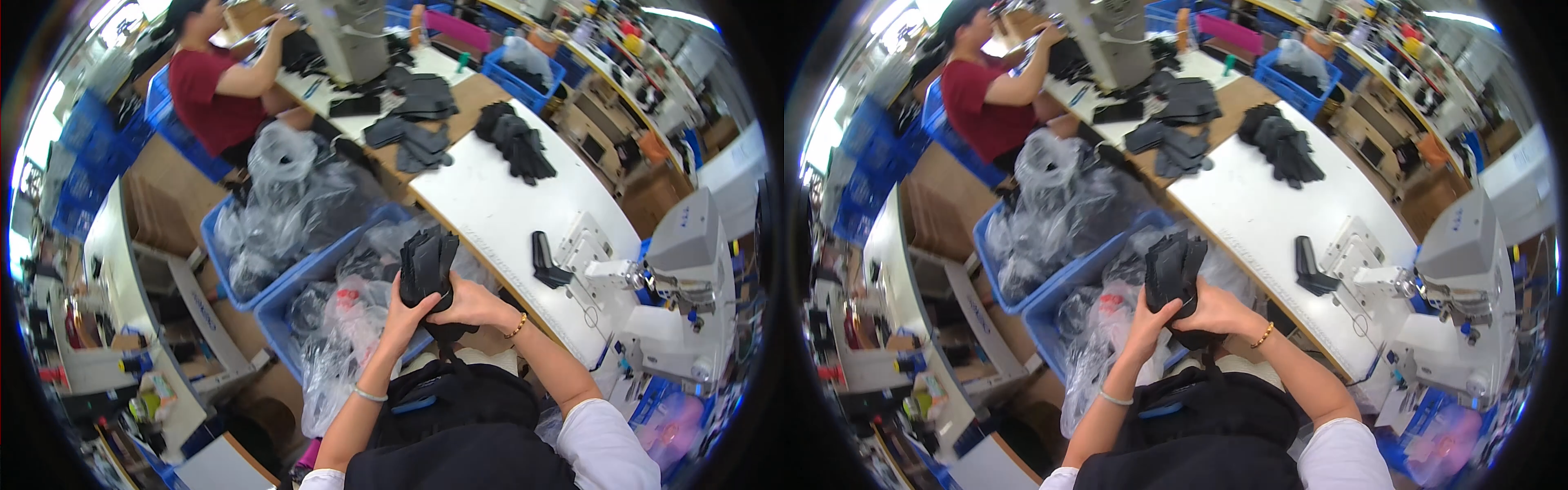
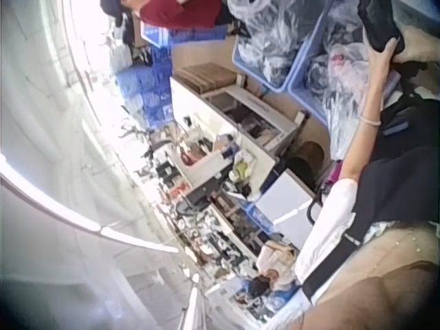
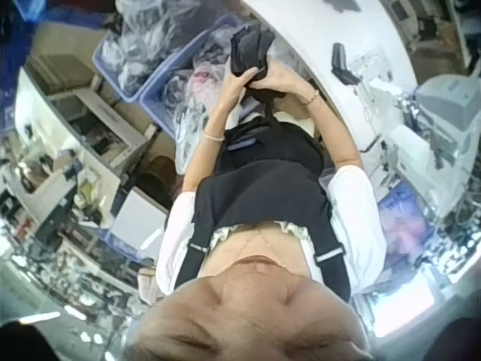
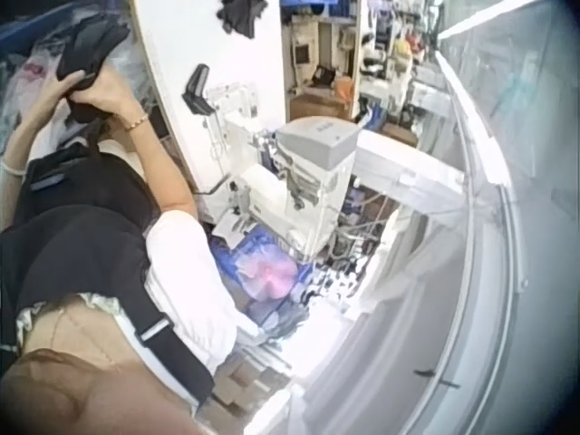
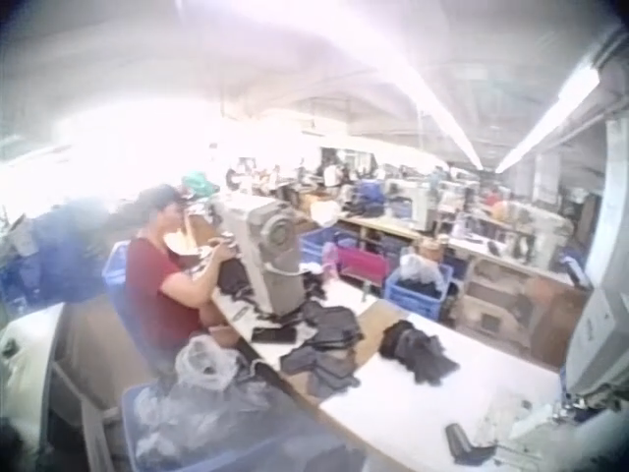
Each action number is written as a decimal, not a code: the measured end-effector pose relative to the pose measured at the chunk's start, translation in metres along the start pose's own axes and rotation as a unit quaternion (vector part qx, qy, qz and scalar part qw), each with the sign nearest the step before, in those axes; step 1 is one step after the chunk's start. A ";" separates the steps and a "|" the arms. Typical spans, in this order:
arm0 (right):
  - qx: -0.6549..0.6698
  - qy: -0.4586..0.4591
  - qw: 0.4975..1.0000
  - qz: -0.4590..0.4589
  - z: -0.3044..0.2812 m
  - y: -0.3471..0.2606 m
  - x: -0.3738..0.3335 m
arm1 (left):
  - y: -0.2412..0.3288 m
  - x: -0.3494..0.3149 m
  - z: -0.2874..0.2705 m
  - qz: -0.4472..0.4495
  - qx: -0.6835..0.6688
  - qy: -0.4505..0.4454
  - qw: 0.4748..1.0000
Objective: The recorder is seen organizing and counting black fabric pieces on a work table in a factory setting.
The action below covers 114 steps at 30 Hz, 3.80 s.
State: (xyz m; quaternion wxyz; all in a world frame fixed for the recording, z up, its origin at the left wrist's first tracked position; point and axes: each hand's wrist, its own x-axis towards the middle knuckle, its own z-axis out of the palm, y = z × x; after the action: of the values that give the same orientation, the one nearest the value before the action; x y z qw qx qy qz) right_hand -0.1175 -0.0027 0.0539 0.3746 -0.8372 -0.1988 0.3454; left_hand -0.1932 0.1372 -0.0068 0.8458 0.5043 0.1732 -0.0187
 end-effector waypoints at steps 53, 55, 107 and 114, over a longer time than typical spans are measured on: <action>0.110 0.354 0.925 -0.084 -0.103 0.205 0.050 | -0.024 0.228 0.157 0.194 0.725 -0.363 0.553; 0.128 0.334 0.930 -0.088 -0.106 0.208 0.050 | -0.029 0.224 0.160 0.204 0.734 -0.336 0.554; 0.744 0.125 0.655 -0.035 -0.140 0.212 0.048 | -0.051 0.236 0.197 0.208 0.870 -0.187 0.405; 0.726 0.132 0.674 -0.034 -0.136 0.213 0.049 | -0.037 0.221 0.190 0.260 0.903 -0.185 0.287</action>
State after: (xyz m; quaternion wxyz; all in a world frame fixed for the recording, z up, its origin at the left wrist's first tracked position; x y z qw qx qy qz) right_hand 0.0309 -0.1770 -0.0646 0.8980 -0.3318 0.1378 0.2538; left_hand 0.0591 -0.0125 -0.0255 -0.1755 0.9502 -0.2550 -0.0350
